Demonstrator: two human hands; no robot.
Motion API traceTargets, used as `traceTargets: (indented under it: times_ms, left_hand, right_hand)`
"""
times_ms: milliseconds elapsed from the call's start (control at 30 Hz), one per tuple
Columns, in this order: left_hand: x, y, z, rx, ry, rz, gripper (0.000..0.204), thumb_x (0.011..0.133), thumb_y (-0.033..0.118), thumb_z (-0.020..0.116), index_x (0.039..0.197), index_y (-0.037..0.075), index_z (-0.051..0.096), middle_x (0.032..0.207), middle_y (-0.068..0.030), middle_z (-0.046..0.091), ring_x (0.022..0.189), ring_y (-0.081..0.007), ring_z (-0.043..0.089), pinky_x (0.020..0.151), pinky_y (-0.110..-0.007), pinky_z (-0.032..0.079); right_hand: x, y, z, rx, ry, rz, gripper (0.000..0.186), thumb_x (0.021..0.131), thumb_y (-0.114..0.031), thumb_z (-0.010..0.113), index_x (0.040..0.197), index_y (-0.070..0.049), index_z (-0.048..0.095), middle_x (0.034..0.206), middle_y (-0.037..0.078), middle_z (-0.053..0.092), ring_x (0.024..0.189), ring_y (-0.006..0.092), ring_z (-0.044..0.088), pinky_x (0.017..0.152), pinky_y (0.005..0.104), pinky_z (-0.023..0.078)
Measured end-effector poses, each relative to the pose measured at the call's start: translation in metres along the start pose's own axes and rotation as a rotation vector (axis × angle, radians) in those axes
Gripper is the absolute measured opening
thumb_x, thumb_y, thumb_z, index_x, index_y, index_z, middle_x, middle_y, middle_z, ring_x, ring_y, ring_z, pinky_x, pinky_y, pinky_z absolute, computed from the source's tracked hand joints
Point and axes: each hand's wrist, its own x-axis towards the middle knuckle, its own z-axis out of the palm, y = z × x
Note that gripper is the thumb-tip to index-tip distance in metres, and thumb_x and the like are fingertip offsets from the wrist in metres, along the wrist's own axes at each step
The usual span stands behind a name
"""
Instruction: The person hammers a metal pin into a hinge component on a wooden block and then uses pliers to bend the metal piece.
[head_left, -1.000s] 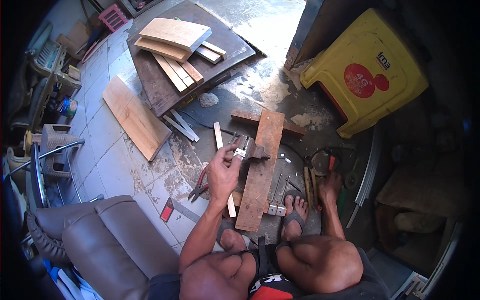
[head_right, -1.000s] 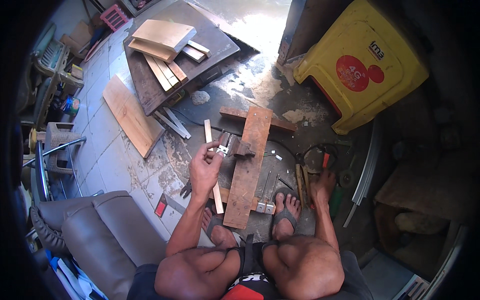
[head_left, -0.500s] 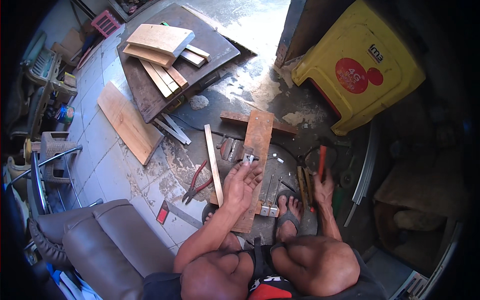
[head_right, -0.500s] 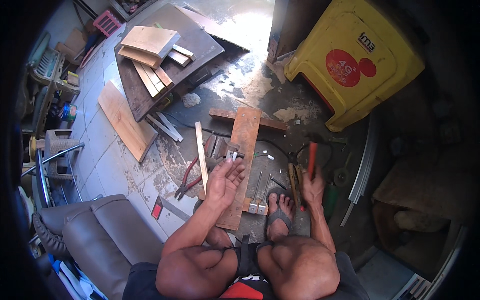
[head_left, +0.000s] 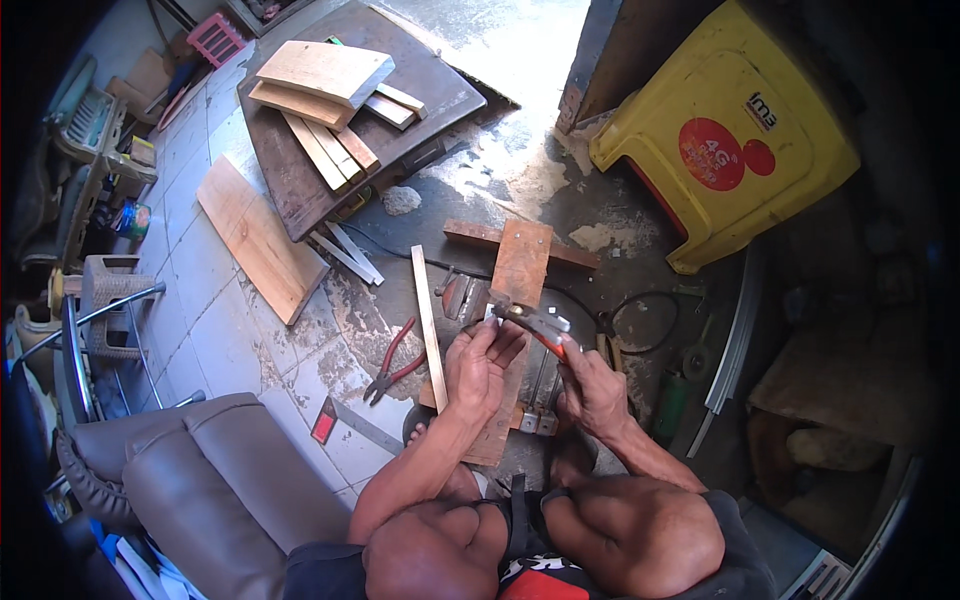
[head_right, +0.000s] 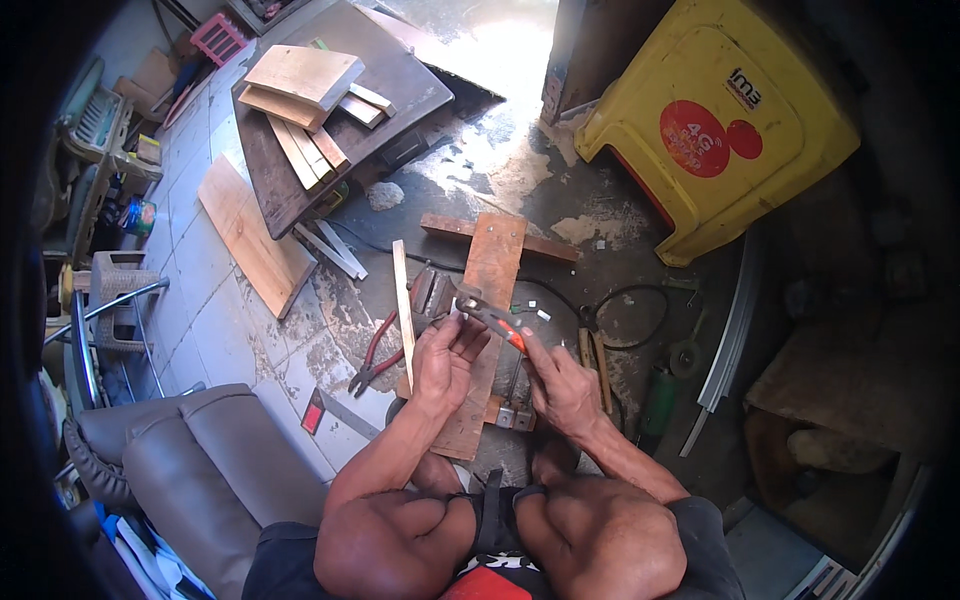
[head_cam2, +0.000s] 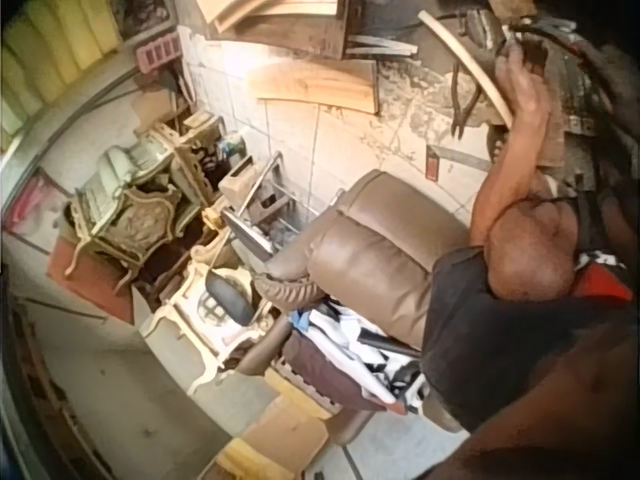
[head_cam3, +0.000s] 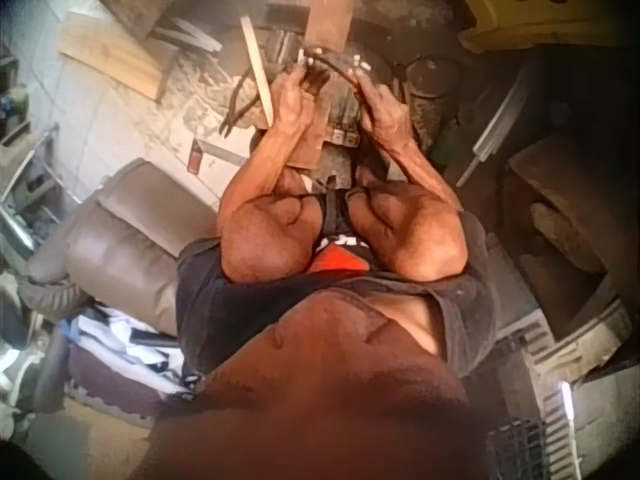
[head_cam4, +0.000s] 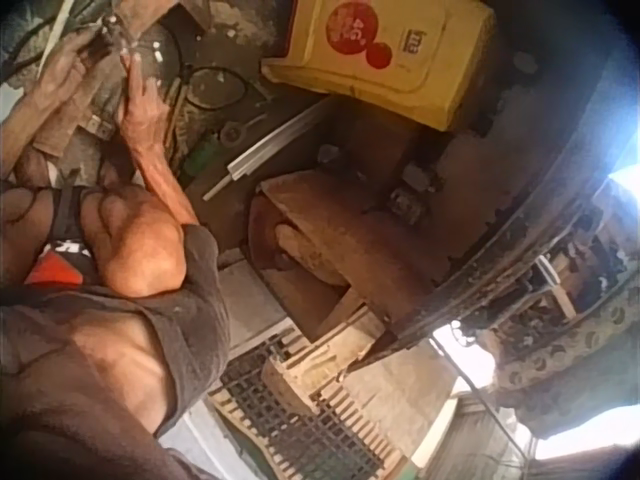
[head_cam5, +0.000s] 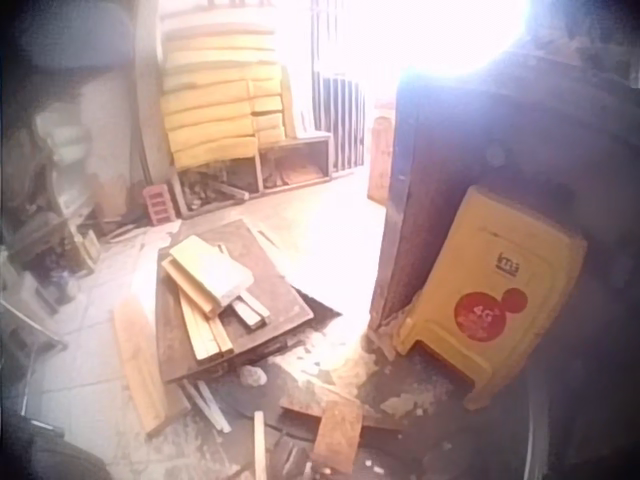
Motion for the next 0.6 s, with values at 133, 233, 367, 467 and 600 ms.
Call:
traceTargets:
  times_ms: [133, 233, 367, 467, 600]
  left_hand:
    - [-0.005, 0.007, 0.010, 0.015, 0.002, -0.016, 0.015, 0.106, 0.012, 0.057, 0.113, 0.000, 0.062, 0.104, -0.0171, 0.074, 0.097, -0.0274, 0.075, 0.091, -0.039, 0.063]
    - [0.000, 0.006, 0.001, 0.054, 0.001, -0.031, 0.019, 0.107, 0.012, 0.053, 0.118, 0.000, 0.063, 0.112, -0.0135, 0.073, 0.103, -0.0242, 0.074, 0.095, -0.039, 0.062]
    - [-0.003, 0.006, 0.005, 0.006, 0.000, -0.028, 0.015, 0.106, 0.010, 0.054, 0.112, -0.002, 0.061, 0.108, -0.0172, 0.073, 0.100, -0.0265, 0.075, 0.093, -0.041, 0.063]
    - [-0.001, 0.004, 0.003, -0.005, 0.007, -0.019, 0.015, 0.106, 0.009, 0.053, 0.112, -0.002, 0.061, 0.107, -0.0170, 0.073, 0.100, -0.0268, 0.075, 0.094, -0.041, 0.063]
    - [0.000, 0.004, 0.000, 0.020, -0.013, -0.019, 0.018, 0.106, 0.010, 0.052, 0.117, -0.001, 0.062, 0.110, -0.0150, 0.073, 0.102, -0.0253, 0.074, 0.094, -0.040, 0.062]
  right_hand:
    - [0.010, -0.006, 0.002, -0.103, -0.082, 0.032, 0.063, 0.090, -0.005, 0.074, 0.150, -0.014, 0.056, 0.076, 0.009, 0.053, 0.057, 0.0248, 0.057, 0.049, 0.0404, 0.047]
    - [0.013, -0.005, 0.004, -0.088, -0.031, -0.006, 0.063, 0.090, -0.006, 0.074, 0.150, -0.014, 0.056, 0.076, 0.008, 0.052, 0.057, 0.0242, 0.057, 0.049, 0.0406, 0.047]
    - [0.012, -0.009, -0.003, -0.131, -0.097, 0.002, 0.062, 0.090, -0.006, 0.073, 0.150, -0.014, 0.057, 0.076, 0.007, 0.051, 0.056, 0.0238, 0.056, 0.049, 0.0406, 0.047]
    - [0.011, -0.002, 0.004, -0.078, -0.005, -0.050, 0.062, 0.090, -0.006, 0.074, 0.150, -0.014, 0.057, 0.075, 0.007, 0.051, 0.056, 0.0239, 0.056, 0.049, 0.0404, 0.047]
    - [0.010, -0.007, 0.008, -0.111, -0.087, 0.011, 0.063, 0.090, -0.005, 0.074, 0.149, -0.015, 0.057, 0.075, 0.008, 0.052, 0.056, 0.0247, 0.057, 0.049, 0.0411, 0.048]
